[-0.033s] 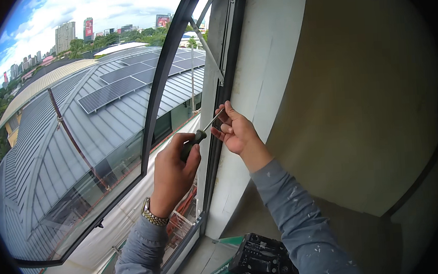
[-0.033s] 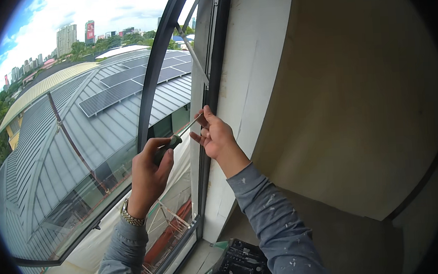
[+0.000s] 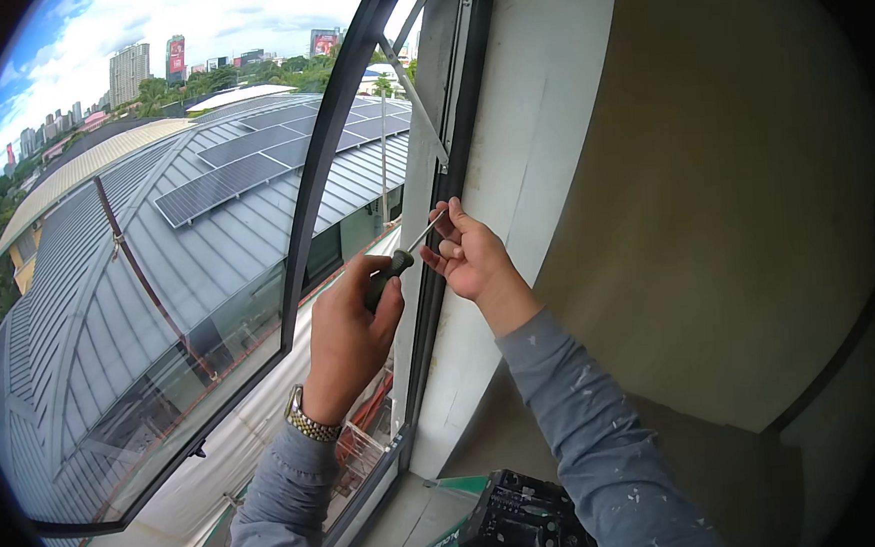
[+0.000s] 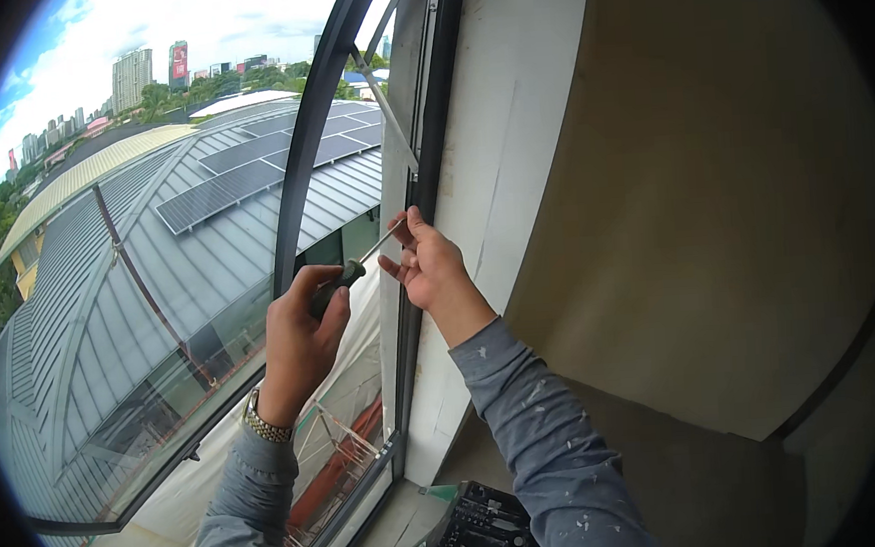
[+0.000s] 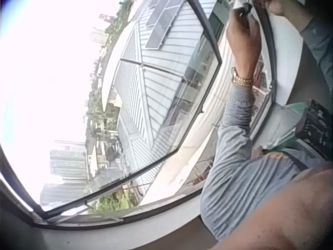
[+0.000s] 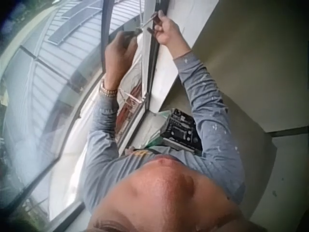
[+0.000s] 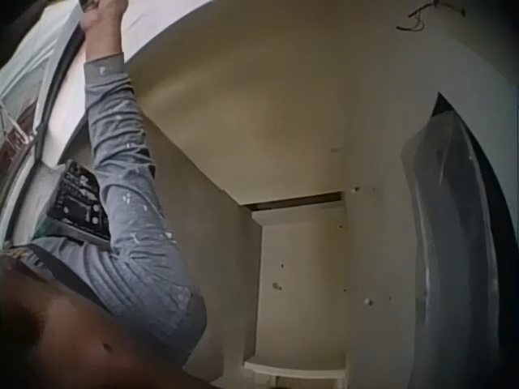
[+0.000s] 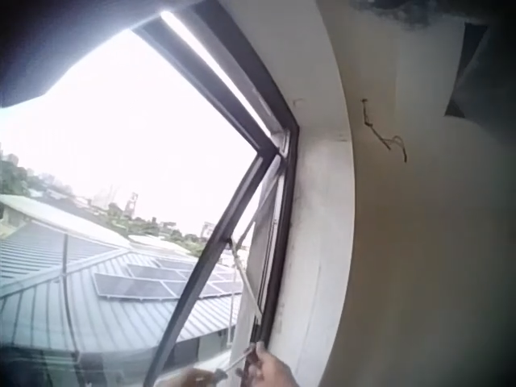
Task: Adjusting and repairing the hardware and hinge mechanism of a window frame while on a ladder.
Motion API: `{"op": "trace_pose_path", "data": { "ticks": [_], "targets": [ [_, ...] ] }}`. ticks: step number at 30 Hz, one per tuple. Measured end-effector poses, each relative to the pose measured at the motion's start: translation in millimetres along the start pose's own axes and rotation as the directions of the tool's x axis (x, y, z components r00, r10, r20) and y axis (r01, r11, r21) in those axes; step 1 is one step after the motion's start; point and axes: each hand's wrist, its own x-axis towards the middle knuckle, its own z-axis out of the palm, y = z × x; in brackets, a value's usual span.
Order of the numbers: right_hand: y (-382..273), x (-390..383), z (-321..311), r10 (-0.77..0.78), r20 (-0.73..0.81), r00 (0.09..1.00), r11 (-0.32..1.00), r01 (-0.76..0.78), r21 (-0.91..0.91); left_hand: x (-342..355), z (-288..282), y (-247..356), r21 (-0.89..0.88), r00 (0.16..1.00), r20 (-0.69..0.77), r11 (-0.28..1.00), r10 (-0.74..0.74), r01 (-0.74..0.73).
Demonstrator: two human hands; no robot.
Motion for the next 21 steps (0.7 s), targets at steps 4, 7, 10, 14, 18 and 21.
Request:
{"op": "trace_pose_path", "data": {
  "ticks": [4, 7, 10, 14, 18, 21],
  "targets": [
    [-11, 73, 10, -0.030, -0.018, 0.999, 0.996, 0.031, 0.086, 64, 30, -36, -0.013, 0.992, -0.094, 0.996, 0.089, -0.091],
    [-17, 108, 18, -0.055, -0.052, 0.997, 0.995, 0.059, 0.086, 96, 45, -56, 0.001, 0.986, -0.129, 0.994, 0.110, -0.111],
    [-16, 132, 17, -0.069, -0.089, 0.994, 0.989, 0.080, 0.123, 115, 56, -63, 0.029, 0.988, -0.118, 0.995, 0.099, -0.096],
    [-13, 147, 15, -0.093, -0.144, 0.985, 0.974, 0.120, 0.192, 134, 61, -71, 0.004, 0.987, -0.105, 0.992, 0.123, -0.123],
    [-13, 154, 16, -0.104, -0.165, 0.981, 0.966, 0.139, 0.218, 141, 61, -68, 0.039, 0.993, -0.079, 0.996, 0.084, -0.081],
    [-10, 153, 18, -0.116, -0.167, 0.979, 0.960, 0.154, 0.234, 142, 61, -72, 0.037, 0.995, -0.074, 0.997, 0.066, -0.064]
  ]
}}
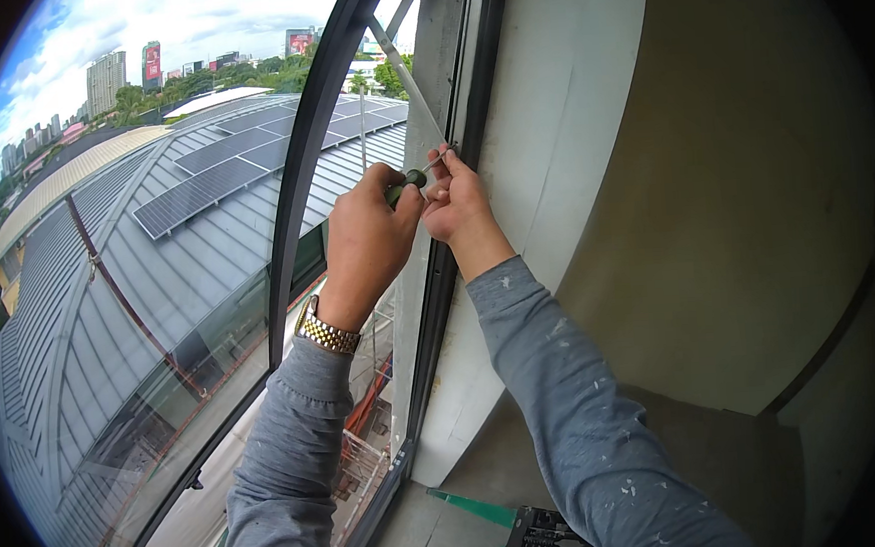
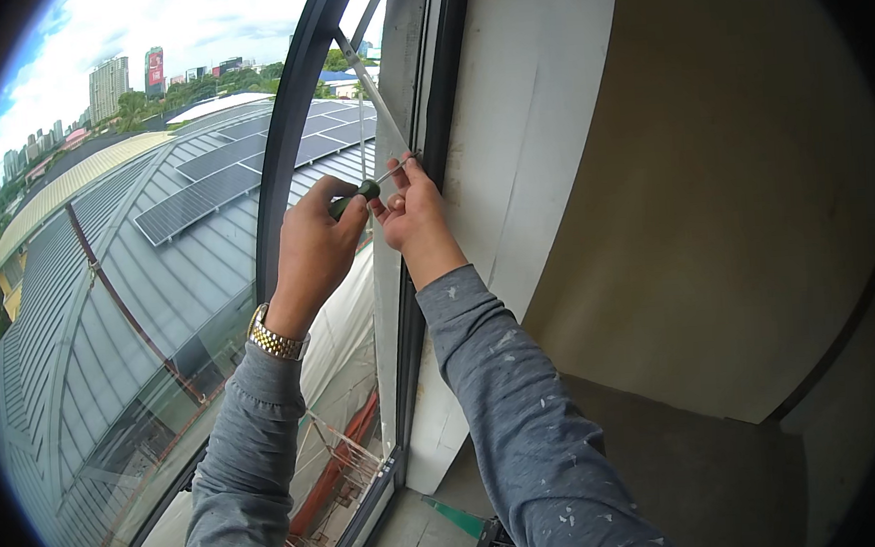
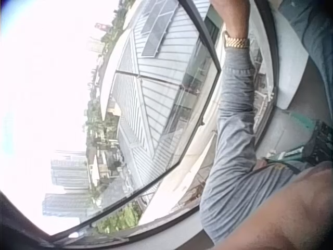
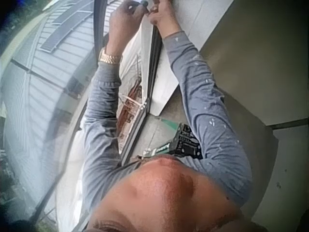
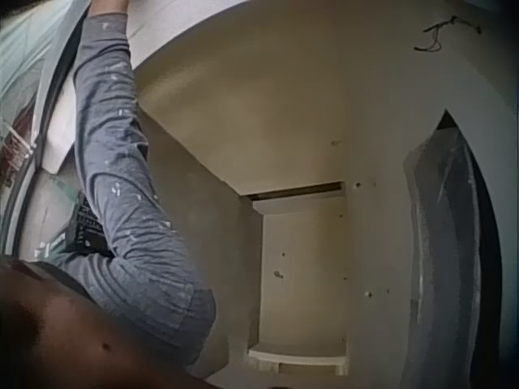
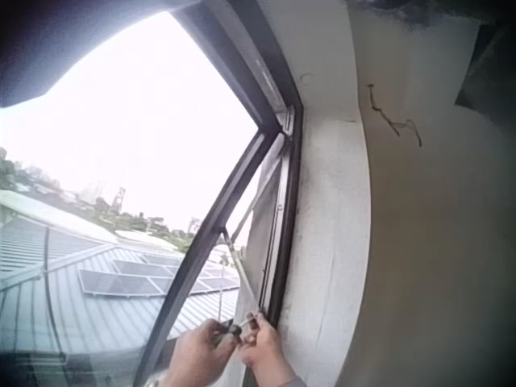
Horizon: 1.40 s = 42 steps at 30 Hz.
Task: Adjusting and repairing the hardware and hinge mechanism of a window frame while on a ladder.
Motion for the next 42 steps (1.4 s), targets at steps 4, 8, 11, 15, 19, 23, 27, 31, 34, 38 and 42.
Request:
{"op": "trace_pose_path", "data": {
  "ticks": [4, 8, 11, 15, 19, 23, 27, 31, 34, 38, 42],
  "targets": [
    [3, -6, -1, 0.009, 0.015, 1.000, 0.999, -0.008, -0.043, -9, -4, -1, -0.039, 0.999, -0.028, 0.998, 0.038, -0.039],
    [-17, -11, 25, -0.084, 0.129, 0.988, 0.987, 0.100, -0.124, 7, -21, 19, -0.038, 1.000, -0.004, 0.999, 0.019, -0.019],
    [-38, -16, 58, -0.166, 0.252, 0.953, 0.955, 0.219, -0.199, 40, -22, 20, -0.046, 0.980, -0.102, 0.983, 0.170, -0.175],
    [-71, -25, 103, -0.243, 0.348, 0.906, 0.918, 0.331, -0.220, 85, -35, 46, 0.001, 0.951, -0.142, 0.960, 0.276, -0.278],
    [-95, -60, 117, -0.308, 0.195, 0.931, 0.920, 0.344, -0.188, 61, -53, 77, -0.069, 0.958, -0.091, 0.958, 0.272, -0.279],
    [-104, -104, 80, -0.334, 0.151, 0.930, 0.890, 0.365, -0.275, 1, -57, 80, -0.215, 0.956, -0.038, 0.932, 0.291, -0.292],
    [-109, -177, -3, -0.433, 0.098, 0.896, 0.761, 0.422, -0.493, -112, -76, 67, -0.434, 0.985, 0.136, 0.900, 0.104, -0.035],
    [-135, -316, -129, -0.091, 0.086, 0.992, 0.296, 0.109, -0.949, -267, -67, 66, -0.438, 0.842, 0.530, 0.818, -0.101, 0.373],
    [-130, -413, -245, -0.117, -0.118, 0.986, -0.085, -0.128, -0.988, -336, -36, 75, -0.377, 0.744, 0.665, 0.832, -0.063, 0.408],
    [-116, -477, -346, -0.194, -0.210, 0.958, -0.203, -0.249, -0.947, -371, -11, 85, -0.349, 0.752, 0.658, 0.872, -0.034, 0.344],
    [-93, -488, -350, -0.377, -0.086, 0.922, -0.083, -0.126, -0.989, -381, 1, 93, -0.325, 0.759, 0.649, 0.922, 0.057, 0.209]
  ]
}}
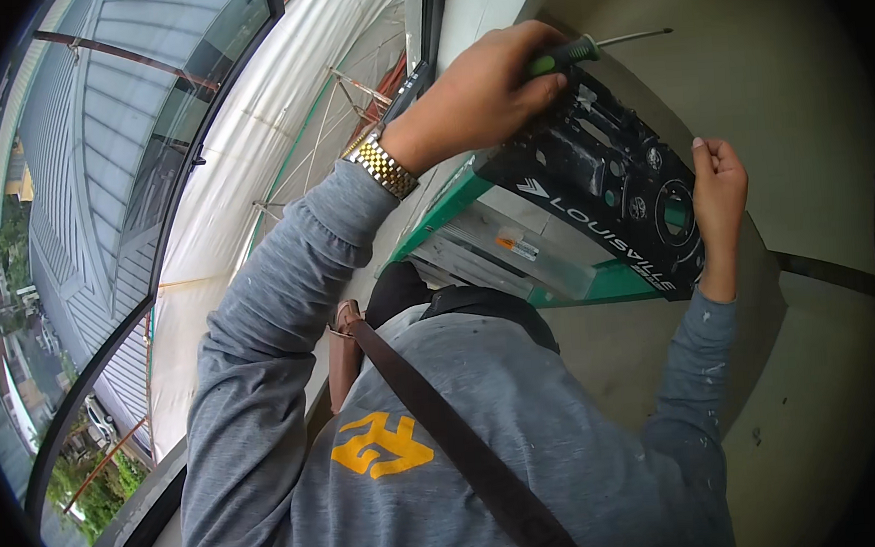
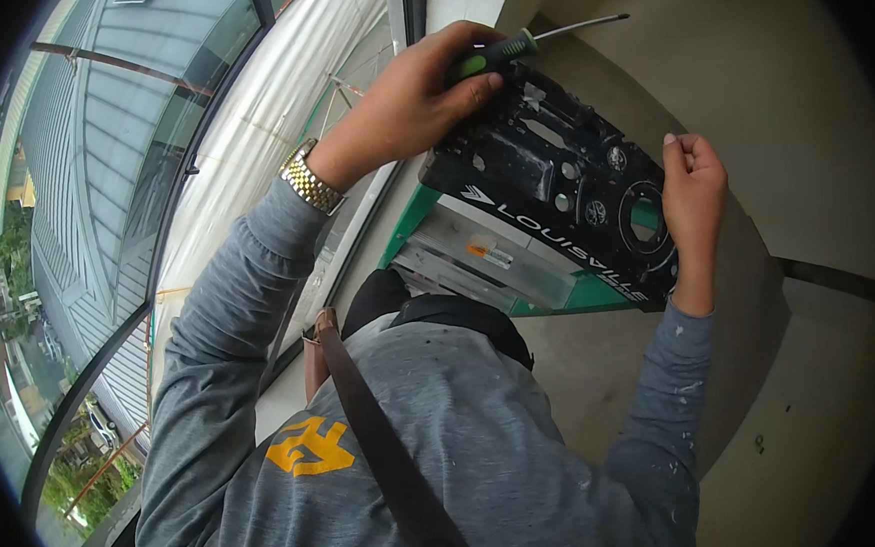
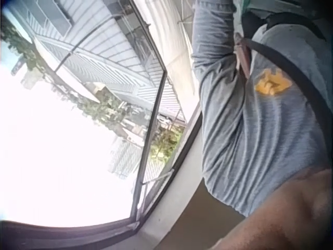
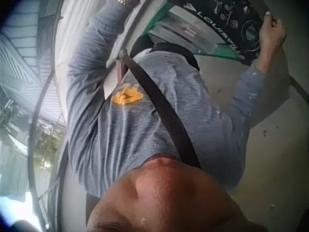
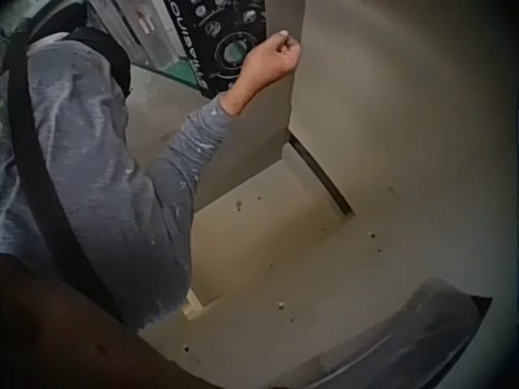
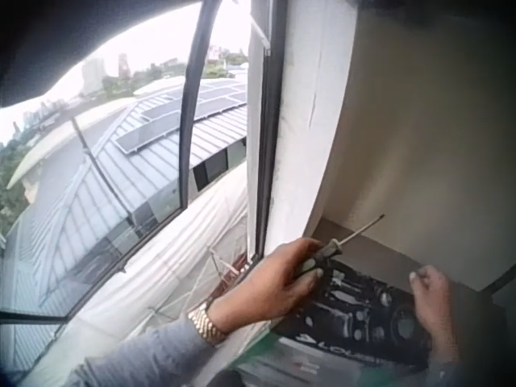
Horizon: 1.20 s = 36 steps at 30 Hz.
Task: Adjusting and repairing the hardware and hinge mechanism of a window frame while on a ladder.
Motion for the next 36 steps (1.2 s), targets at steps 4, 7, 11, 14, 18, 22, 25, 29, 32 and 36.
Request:
{"op": "trace_pose_path", "data": {
  "ticks": [4, 7, 11, 14, 18, 22, 25, 29, 32, 36],
  "targets": [
    [2, -22, -9, 0.013, 0.046, 0.999, 1.000, -0.014, 0.019, 21, 23, 6, 0.084, 0.990, -0.115, 0.994, 0.082, -0.072],
    [10, -28, -18, -0.025, 0.066, 0.998, 0.992, 0.016, 0.128, 35, 33, 37, 0.072, 0.991, 0.056, 0.990, -0.123, 0.119],
    [0, -42, -29, -0.073, 0.201, 0.977, 0.994, 0.053, 0.100, 34, 44, 32, 0.097, 0.999, 0.022, 0.994, -0.047, 0.044],
    [-10, -60, -35, -0.230, 0.283, 0.931, 0.951, 0.277, -0.139, 34, 48, 37, 0.090, 0.994, -0.041, 0.991, -0.098, 0.101],
    [-10, -70, -33, -0.304, 0.262, 0.916, 0.909, 0.361, -0.208, 37, 44, 44, 0.152, 0.981, 0.039, 0.971, -0.192, 0.184],
    [-23, -75, -27, -0.273, 0.244, 0.931, 0.893, 0.339, -0.296, 34, 42, 35, 0.078, 0.995, 0.006, 0.992, -0.102, 0.102],
    [-30, -86, -14, -0.183, 0.171, 0.968, 0.895, 0.236, -0.379, 36, 38, 25, 0.100, 0.998, -0.047, 0.994, -0.033, 0.038],
    [-24, -84, 4, -0.063, -0.099, 0.993, 0.935, 0.024, -0.354, 34, 52, 8, 0.105, 0.995, -0.092, 0.993, -0.045, 0.055],
    [-27, -90, 16, 0.124, -0.263, 0.957, 0.952, -0.189, -0.240, 34, 51, 10, 0.002, 0.987, -0.157, 1.000, -0.023, 0.023],
    [-34, -85, 13, -0.116, -0.162, 0.980, 0.886, 0.029, -0.462, 43, 34, 20, 0.063, 0.995, -0.033, 0.993, -0.097, 0.099]
  ]
}}
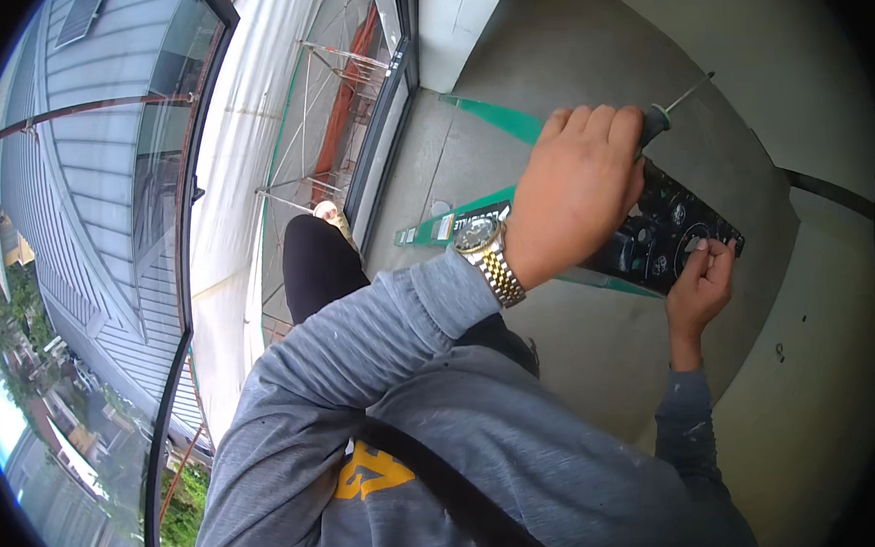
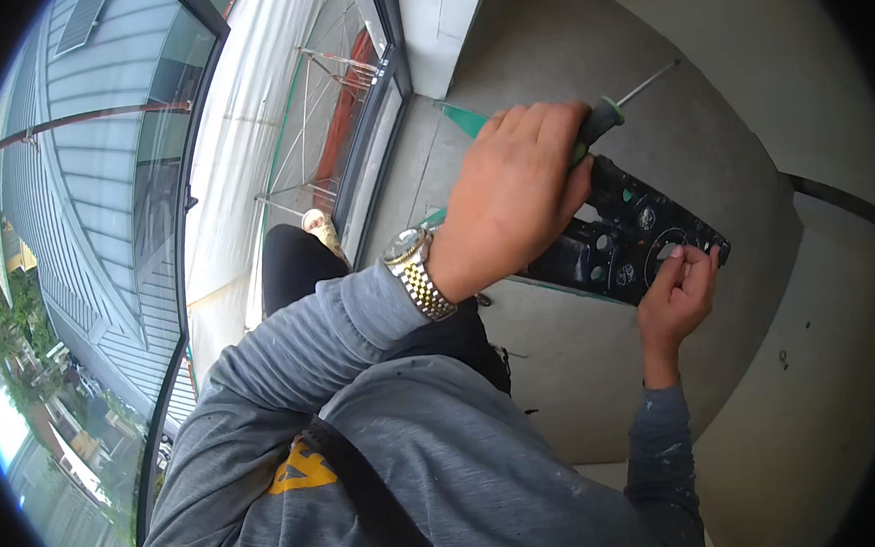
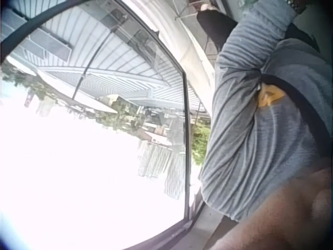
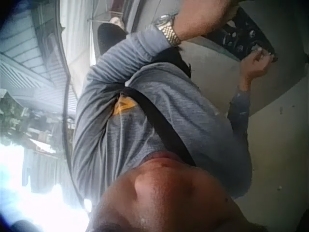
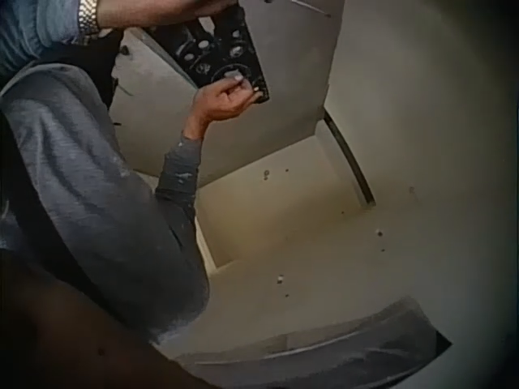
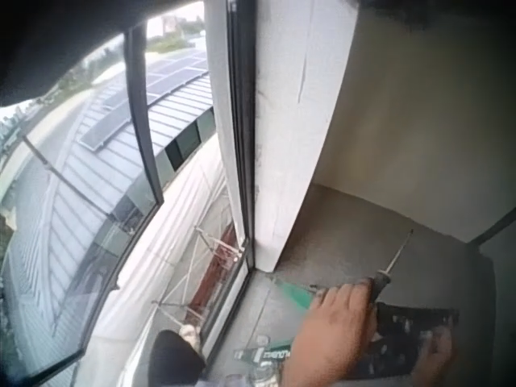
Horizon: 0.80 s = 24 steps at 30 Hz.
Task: Adjusting and repairing the hardware and hinge mechanism of a window frame while on a ladder.
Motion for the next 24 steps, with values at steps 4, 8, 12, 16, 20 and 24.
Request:
{"op": "trace_pose_path", "data": {
  "ticks": [4, 8, 12, 16, 20, 24],
  "targets": [
    [-1, 6, -9, 0.021, 0.042, 0.999, 0.993, -0.016, -0.113, 8, 4, 5, 0.017, 0.997, 0.072, 1.000, 0.002, -0.003],
    [1, 9, -12, 0.014, 0.086, 0.996, 0.985, 0.001, -0.173, 11, 8, 10, 0.047, 0.991, 0.131, 0.999, 0.003, -0.009],
    [-3, 12, -14, 0.052, 0.103, 0.993, 0.986, -0.035, -0.163, 15, 4, 12, 0.107, 0.983, 0.182, 0.994, 0.012, -0.032],
    [-6, 15, -14, 0.079, 0.134, 0.988, 0.992, -0.065, -0.105, 16, -3, 11, 0.162, 0.982, 0.188, 0.986, 0.010, -0.041],
    [-1, 10, -9, 0.091, 0.157, 0.983, 0.993, -0.078, -0.089, 17, -5, 11, 0.201, 0.985, 0.170, 0.979, 0.003, -0.037],
    [-9, 14, -9, 0.056, 0.147, 0.988, 0.998, -0.052, -0.030, 15, -11, 17, 0.225, 0.987, 0.157, 0.974, -0.029, -0.007]
  ]
}}
